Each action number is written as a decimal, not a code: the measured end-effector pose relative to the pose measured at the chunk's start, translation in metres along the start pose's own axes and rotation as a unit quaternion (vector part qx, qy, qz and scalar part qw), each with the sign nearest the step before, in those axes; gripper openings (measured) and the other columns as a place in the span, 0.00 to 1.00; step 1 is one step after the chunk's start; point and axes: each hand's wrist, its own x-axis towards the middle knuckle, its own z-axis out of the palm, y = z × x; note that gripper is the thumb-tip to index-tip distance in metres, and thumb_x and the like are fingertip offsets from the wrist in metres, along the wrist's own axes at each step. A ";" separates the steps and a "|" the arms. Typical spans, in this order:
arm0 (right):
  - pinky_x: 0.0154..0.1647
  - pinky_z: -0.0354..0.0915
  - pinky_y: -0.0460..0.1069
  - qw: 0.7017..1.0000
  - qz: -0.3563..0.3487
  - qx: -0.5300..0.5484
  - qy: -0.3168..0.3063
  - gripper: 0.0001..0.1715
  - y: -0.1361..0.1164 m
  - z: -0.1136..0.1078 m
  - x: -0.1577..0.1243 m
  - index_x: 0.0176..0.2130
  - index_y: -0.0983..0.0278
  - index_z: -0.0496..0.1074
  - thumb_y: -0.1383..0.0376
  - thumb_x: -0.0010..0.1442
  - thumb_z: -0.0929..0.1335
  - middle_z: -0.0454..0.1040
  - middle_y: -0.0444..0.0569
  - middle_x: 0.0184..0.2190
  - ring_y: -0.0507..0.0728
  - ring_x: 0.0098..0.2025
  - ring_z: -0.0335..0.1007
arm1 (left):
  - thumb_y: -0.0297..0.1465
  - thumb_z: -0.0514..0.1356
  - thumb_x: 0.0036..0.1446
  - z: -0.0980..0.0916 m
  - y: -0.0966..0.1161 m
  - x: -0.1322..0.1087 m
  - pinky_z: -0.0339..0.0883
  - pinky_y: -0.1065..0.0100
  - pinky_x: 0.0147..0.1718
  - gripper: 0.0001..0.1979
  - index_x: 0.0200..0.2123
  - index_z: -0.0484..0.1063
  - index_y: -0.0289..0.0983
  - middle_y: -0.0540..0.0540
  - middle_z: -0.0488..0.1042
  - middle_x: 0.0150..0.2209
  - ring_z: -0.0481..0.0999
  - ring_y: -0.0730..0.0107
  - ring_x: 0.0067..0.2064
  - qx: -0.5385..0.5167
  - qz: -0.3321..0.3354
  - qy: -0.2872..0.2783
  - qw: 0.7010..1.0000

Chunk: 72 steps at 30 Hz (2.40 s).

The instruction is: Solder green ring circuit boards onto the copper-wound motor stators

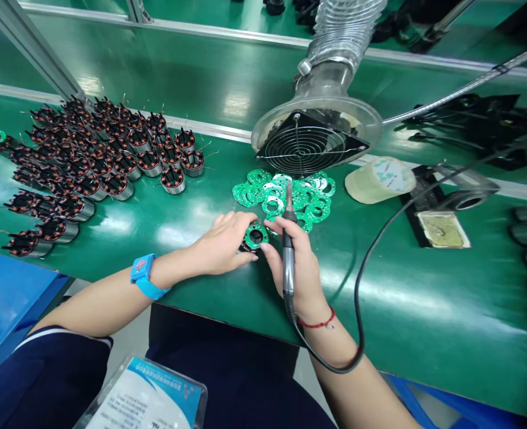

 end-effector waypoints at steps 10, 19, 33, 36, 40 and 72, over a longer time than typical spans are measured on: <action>0.52 0.71 0.58 0.996 0.049 -0.025 0.077 0.23 -0.013 0.006 -0.006 0.55 0.58 0.63 0.62 0.61 0.69 0.78 0.50 0.45 0.59 0.47 0.77 | 0.31 0.61 0.58 0.014 0.007 0.002 0.60 0.51 0.53 0.26 0.56 0.57 0.32 0.35 0.67 0.53 0.65 0.50 0.54 0.041 -0.023 0.032 0.998; 0.51 0.71 0.60 0.991 0.073 -0.026 0.109 0.25 -0.011 0.011 -0.011 0.56 0.58 0.64 0.60 0.61 0.69 0.80 0.50 0.42 0.61 0.47 0.77 | 0.32 0.58 0.58 0.017 0.001 0.005 0.62 0.54 0.51 0.19 0.53 0.62 0.36 0.40 0.67 0.49 0.64 0.55 0.50 0.012 0.015 0.047 0.999; 0.54 0.70 0.61 0.996 0.039 -0.012 0.084 0.26 0.004 0.014 -0.009 0.56 0.59 0.62 0.58 0.60 0.70 0.76 0.54 0.48 0.61 0.50 0.75 | 0.32 0.63 0.55 0.018 -0.004 -0.001 0.65 0.48 0.52 0.24 0.52 0.59 0.36 0.35 0.67 0.51 0.69 0.49 0.54 -0.016 0.005 0.099 0.995; 0.53 0.69 0.62 0.996 0.035 -0.029 0.083 0.25 0.002 0.014 -0.009 0.56 0.58 0.62 0.58 0.62 0.69 0.76 0.54 0.48 0.61 0.51 0.75 | 0.31 0.61 0.57 0.023 0.003 -0.006 0.63 0.47 0.55 0.19 0.50 0.60 0.35 0.34 0.67 0.53 0.67 0.49 0.56 0.013 -0.002 0.119 0.993; 0.54 0.69 0.61 0.996 0.032 -0.030 0.074 0.24 0.002 0.014 -0.008 0.56 0.58 0.62 0.59 0.62 0.68 0.76 0.53 0.49 0.61 0.52 0.74 | 0.30 0.59 0.59 0.026 0.006 -0.009 0.60 0.46 0.59 0.21 0.54 0.59 0.32 0.31 0.65 0.58 0.64 0.48 0.60 -0.016 0.001 0.104 0.994; 0.37 0.72 0.52 0.975 -0.006 -0.127 0.184 0.20 0.079 -0.092 0.048 0.50 0.60 0.69 0.54 0.63 0.62 0.78 0.49 0.34 0.59 0.34 0.77 | 0.31 0.65 0.55 -0.120 -0.045 0.140 0.66 0.58 0.53 0.22 0.51 0.64 0.33 0.37 0.72 0.50 0.72 0.57 0.53 0.129 -0.166 0.298 0.931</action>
